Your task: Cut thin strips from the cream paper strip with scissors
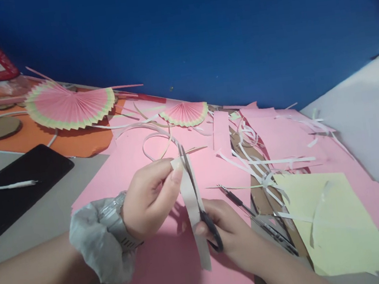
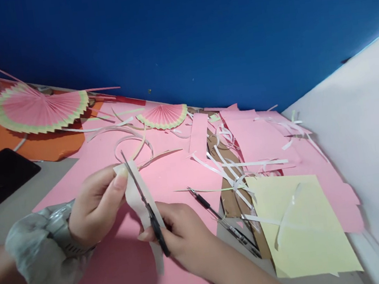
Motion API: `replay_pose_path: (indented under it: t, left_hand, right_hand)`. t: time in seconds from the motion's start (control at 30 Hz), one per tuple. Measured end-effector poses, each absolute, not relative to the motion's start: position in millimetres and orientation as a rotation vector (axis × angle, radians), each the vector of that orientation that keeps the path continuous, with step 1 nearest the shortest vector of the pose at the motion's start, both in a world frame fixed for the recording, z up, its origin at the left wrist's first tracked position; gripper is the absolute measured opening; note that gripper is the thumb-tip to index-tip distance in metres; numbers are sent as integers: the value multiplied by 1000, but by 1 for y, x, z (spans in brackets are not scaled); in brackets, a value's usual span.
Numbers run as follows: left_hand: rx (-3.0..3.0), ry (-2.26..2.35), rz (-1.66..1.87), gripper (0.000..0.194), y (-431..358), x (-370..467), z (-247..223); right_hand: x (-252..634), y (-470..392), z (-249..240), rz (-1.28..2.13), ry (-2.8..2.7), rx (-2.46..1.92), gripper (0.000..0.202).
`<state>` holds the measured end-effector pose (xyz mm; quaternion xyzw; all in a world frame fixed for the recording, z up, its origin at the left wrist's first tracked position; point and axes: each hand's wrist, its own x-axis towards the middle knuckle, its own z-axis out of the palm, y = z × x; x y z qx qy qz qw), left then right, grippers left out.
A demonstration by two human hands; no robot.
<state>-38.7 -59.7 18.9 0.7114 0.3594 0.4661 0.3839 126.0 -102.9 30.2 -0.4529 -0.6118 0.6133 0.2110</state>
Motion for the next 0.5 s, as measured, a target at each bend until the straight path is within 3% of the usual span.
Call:
replay_pose_path:
  t: [0.5]
  left_hand:
    - [1830, 952, 1121, 34, -58, -39, 21]
  right_hand:
    - [125, -101, 35, 1784, -1671, -1217, 46]
